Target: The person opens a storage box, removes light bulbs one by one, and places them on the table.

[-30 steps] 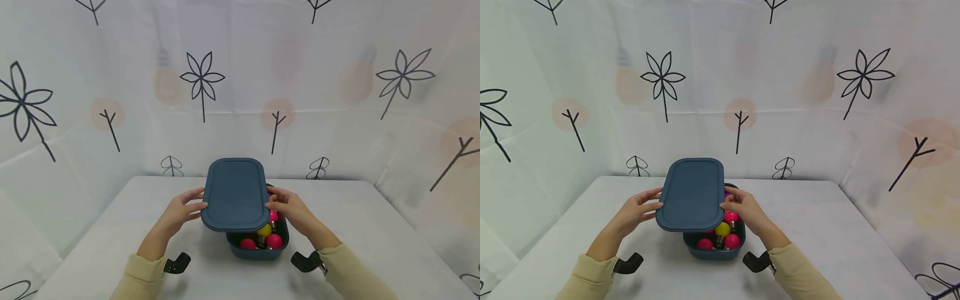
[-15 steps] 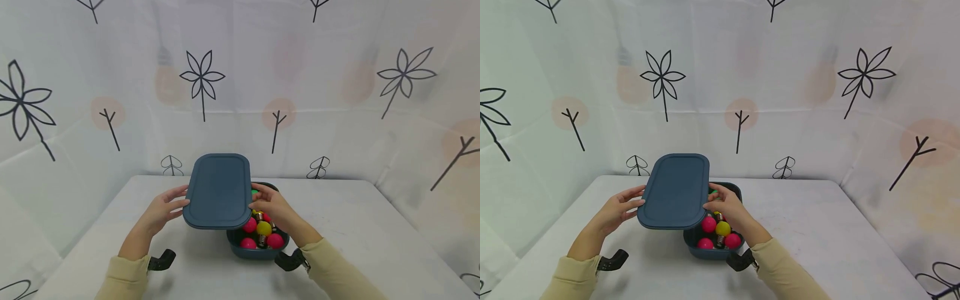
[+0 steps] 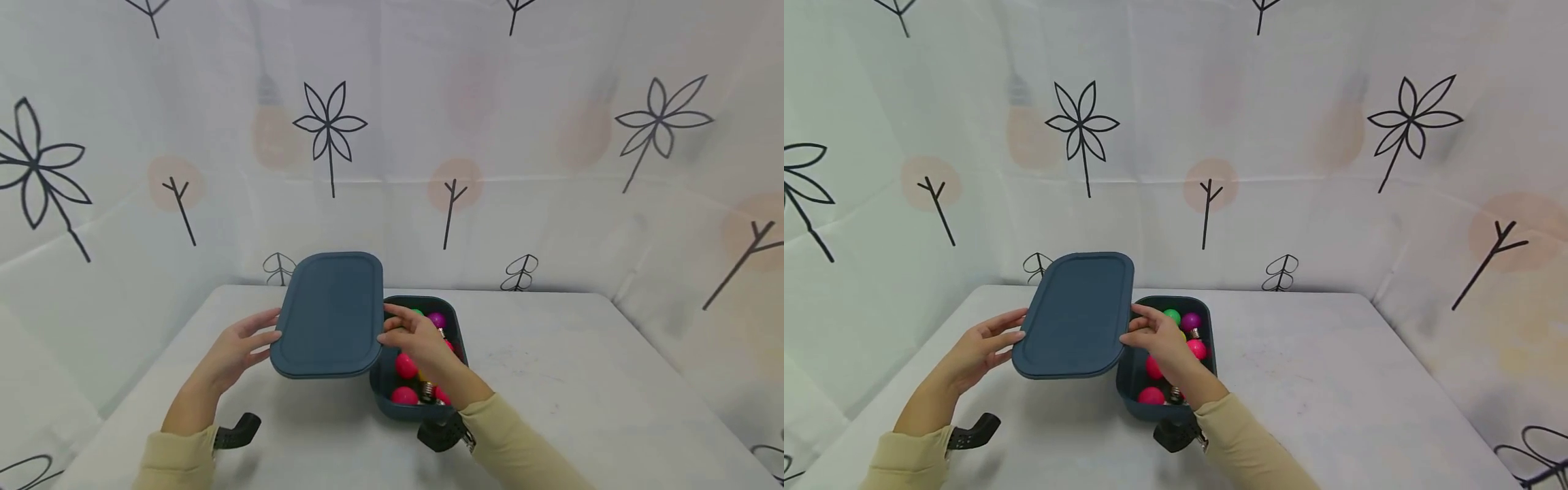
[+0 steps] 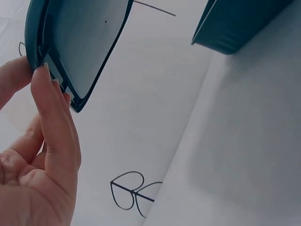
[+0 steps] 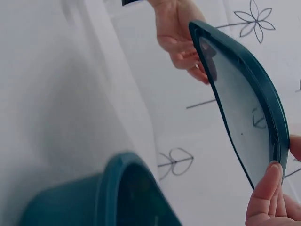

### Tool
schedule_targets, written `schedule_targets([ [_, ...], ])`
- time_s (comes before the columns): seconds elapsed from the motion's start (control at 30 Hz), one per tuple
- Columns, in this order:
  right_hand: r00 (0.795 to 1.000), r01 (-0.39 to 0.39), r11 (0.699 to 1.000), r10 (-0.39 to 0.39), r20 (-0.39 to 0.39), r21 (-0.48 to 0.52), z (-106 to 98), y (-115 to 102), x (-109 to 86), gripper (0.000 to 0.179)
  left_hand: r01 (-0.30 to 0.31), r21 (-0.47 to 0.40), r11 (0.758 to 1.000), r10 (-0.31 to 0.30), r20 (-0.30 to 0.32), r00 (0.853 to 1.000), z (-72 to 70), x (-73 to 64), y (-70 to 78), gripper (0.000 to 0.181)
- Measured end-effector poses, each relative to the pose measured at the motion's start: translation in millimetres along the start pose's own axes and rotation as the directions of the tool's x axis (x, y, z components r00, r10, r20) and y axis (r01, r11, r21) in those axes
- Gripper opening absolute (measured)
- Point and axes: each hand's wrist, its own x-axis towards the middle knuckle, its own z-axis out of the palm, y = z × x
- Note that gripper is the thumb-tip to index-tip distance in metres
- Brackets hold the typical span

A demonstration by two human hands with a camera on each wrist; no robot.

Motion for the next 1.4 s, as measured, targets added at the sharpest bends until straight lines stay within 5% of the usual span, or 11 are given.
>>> schedule_targets([
  [0.87,0.995,-0.068,0.977,0.080,-0.051,0.204,75.2,34.5,13.4,0.066,0.030,0.019,0.999,-0.029,-0.035,0.999,-60.8,-16.0,-18.9,0.061],
  [1.4,0.979,-0.107,0.961,0.147,-0.144,0.254,104.3,62.9,19.1,0.066,0.184,-0.103,0.977,-0.192,-0.069,0.979,-78.1,-17.8,-46.4,0.042],
])
